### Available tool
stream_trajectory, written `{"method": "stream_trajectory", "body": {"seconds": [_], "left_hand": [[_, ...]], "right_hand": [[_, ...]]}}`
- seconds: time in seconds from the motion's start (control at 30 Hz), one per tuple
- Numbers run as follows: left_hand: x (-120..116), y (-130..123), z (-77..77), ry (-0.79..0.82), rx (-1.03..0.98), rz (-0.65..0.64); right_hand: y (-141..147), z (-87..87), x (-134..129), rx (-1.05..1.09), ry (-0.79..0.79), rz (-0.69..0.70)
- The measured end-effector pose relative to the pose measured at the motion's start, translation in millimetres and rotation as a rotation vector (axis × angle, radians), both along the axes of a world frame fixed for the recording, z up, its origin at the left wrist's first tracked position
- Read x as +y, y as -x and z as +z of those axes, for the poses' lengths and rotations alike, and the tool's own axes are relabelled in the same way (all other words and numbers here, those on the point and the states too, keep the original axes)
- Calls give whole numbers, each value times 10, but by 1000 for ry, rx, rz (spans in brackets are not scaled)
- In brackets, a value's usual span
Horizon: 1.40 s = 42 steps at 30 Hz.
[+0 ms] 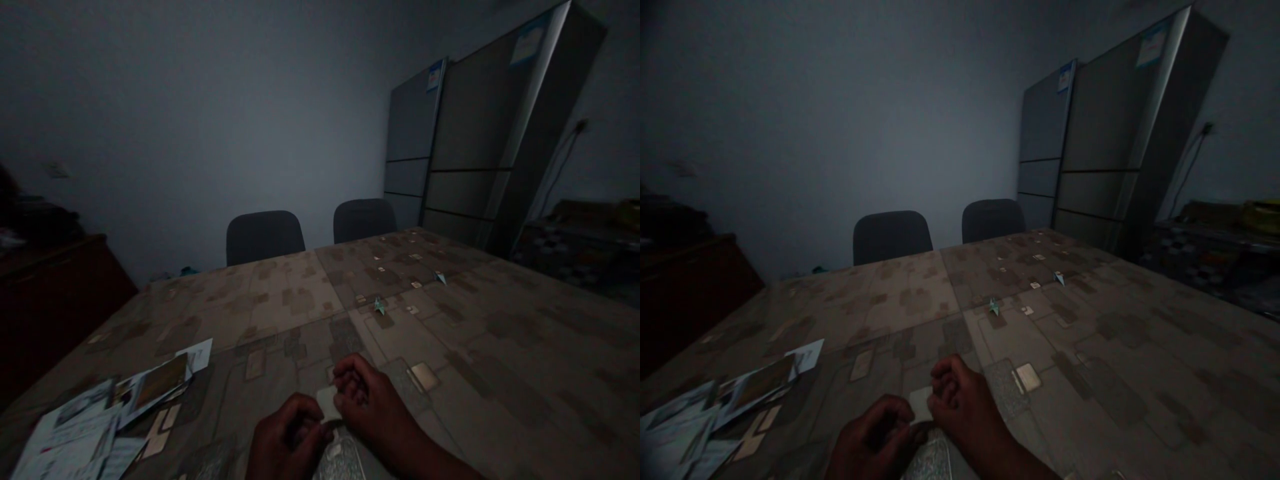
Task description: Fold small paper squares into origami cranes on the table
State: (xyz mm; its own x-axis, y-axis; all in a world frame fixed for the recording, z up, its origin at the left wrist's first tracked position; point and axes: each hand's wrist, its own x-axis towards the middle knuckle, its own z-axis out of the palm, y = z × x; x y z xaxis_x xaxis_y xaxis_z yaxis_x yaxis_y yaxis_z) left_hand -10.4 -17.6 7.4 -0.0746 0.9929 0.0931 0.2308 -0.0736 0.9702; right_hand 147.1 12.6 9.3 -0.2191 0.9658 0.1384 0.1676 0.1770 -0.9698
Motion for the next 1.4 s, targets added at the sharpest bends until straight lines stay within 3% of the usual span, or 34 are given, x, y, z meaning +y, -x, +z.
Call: {"method": "stream_trajectory", "body": {"seconds": [0.1, 0.23, 0.43, 0.67, 0.93, 1.13, 1.4], "left_hand": [[44, -25, -35, 76, -186, 24], [96, -25, -139, 128, -388, -32], [100, -8, -180, 84, -262, -41], [152, 5, -175, 178, -556, -100], [113, -1, -221, 123, -430, -133], [139, -1, -244, 160, -587, -141], [131, 15, -230, 162, -575, -149]], "right_hand": [[24, -64, 47, 206, 132, 33], [42, -125, 64, 268, 181, 51], [49, -69, 22, 151, 105, 12], [45, -86, 61, 265, 193, 38], [65, -56, 17, 202, 136, 6], [44, -79, 45, 329, 219, 53], [6, -46, 20, 312, 218, 97]]}}
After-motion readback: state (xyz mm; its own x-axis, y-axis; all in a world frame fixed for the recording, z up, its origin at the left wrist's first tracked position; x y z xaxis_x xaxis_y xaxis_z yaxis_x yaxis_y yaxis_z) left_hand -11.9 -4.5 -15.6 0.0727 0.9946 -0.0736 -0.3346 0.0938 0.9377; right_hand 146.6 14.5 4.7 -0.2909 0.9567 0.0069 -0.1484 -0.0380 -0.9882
